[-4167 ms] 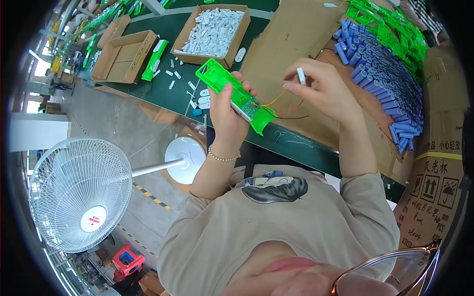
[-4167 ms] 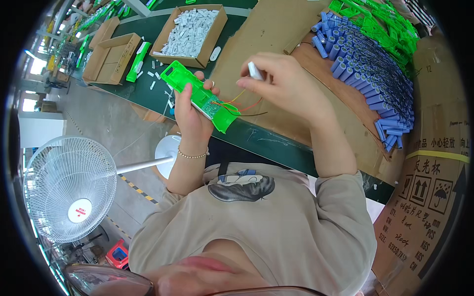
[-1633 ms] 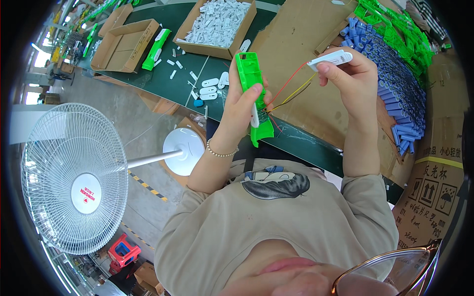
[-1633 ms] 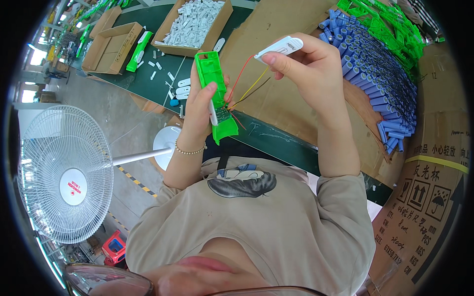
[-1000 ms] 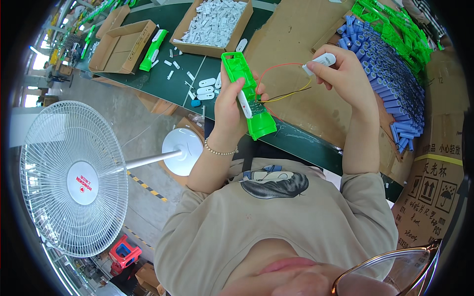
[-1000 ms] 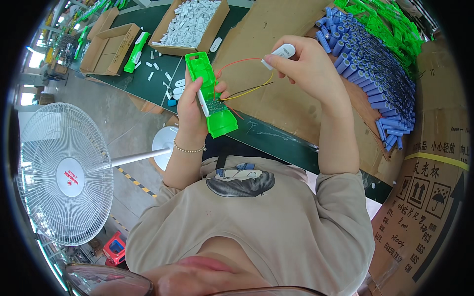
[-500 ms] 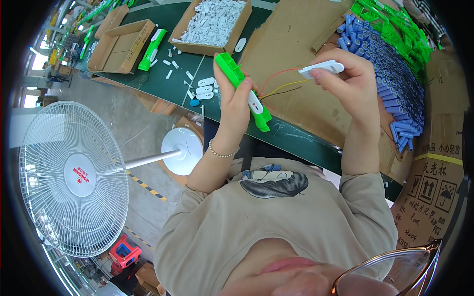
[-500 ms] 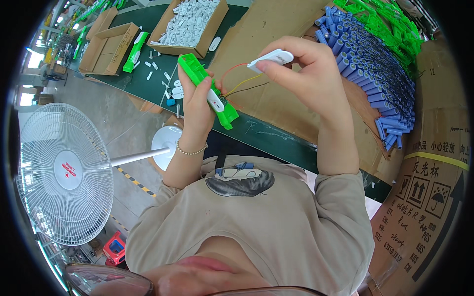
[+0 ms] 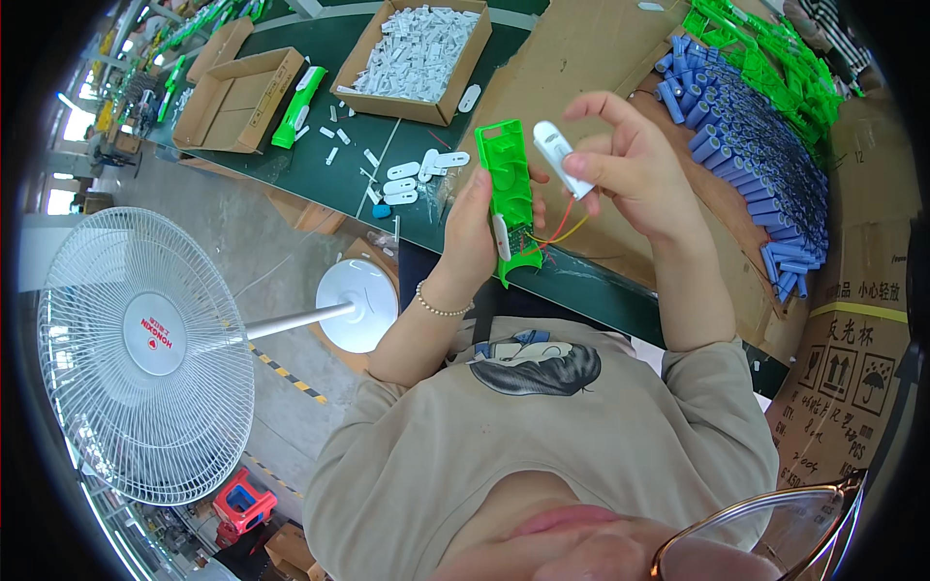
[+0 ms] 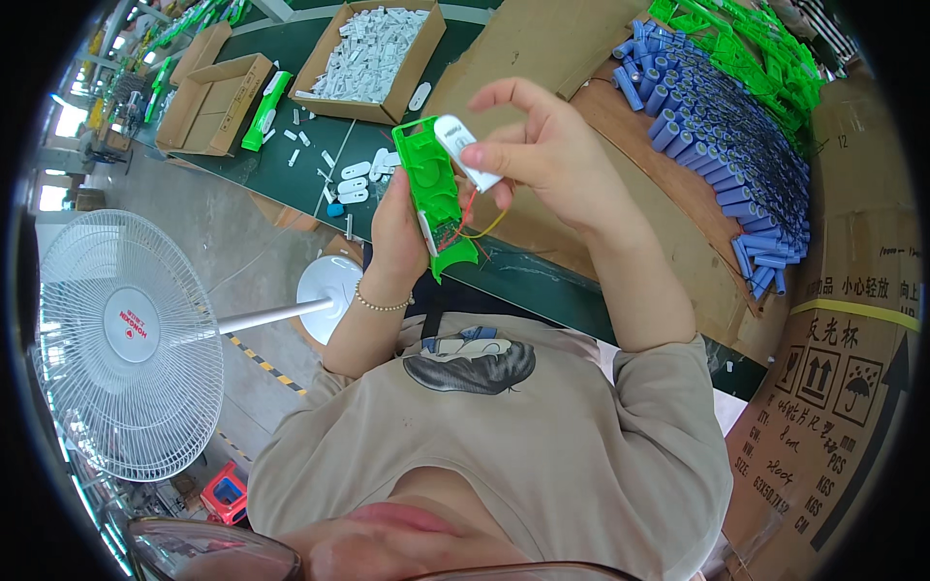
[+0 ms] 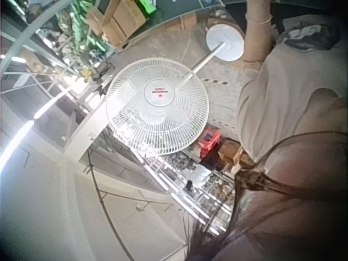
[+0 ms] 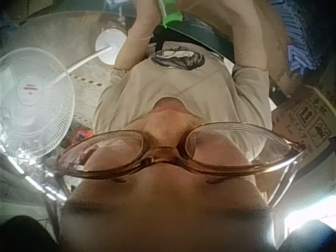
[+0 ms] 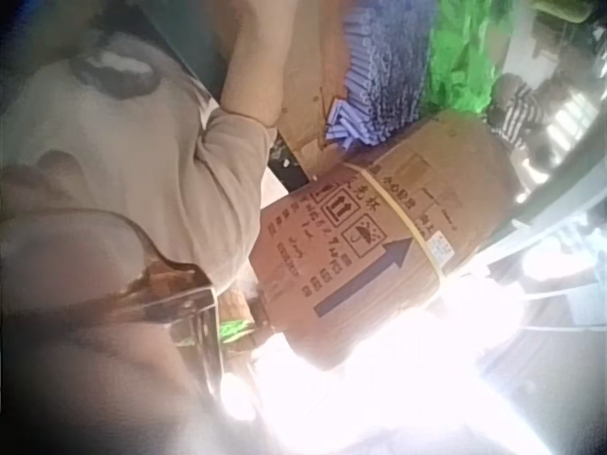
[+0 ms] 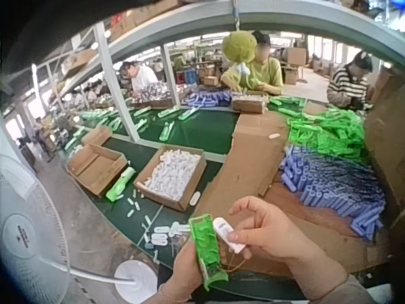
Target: The person assembles small electronic devices by hand, inserting batteries and circuit boards into a green plastic casing.
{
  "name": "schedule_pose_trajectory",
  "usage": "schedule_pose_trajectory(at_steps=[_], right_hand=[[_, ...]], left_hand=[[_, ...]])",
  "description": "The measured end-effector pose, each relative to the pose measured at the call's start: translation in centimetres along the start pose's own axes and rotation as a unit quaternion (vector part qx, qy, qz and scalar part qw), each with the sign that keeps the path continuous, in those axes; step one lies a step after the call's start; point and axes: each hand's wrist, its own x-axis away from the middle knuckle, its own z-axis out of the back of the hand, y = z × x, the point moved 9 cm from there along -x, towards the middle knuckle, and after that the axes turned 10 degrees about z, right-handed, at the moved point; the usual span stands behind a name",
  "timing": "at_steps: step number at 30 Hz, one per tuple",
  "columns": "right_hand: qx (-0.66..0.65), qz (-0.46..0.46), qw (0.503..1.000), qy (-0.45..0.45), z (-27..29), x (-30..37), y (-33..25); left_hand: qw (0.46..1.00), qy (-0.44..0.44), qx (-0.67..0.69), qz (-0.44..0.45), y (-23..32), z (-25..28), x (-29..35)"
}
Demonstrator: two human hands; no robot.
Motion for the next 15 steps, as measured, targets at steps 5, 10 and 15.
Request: schedule_pose_trajectory(at_steps=[5, 10, 15], right_hand=[[-0.031, -0.101, 0.994, 0.013, -0.4, 0.4, 2.8], [-0.022, -0.064, 0.998, -0.007, -0.9, 0.0, 2.3], [0.176, 0.066, 0.980, 0.061, 1.5, -0.9, 1.4]], left_hand=[[0.998, -0.016, -0.058, -0.004, -0.3, -0.4, 0.0], [0.997, -0.023, -0.065, -0.015, -0.6, -1.0, -0.2], [0.997, -0.052, -0.053, 0.001, -0.5, -1.3, -0.2]])
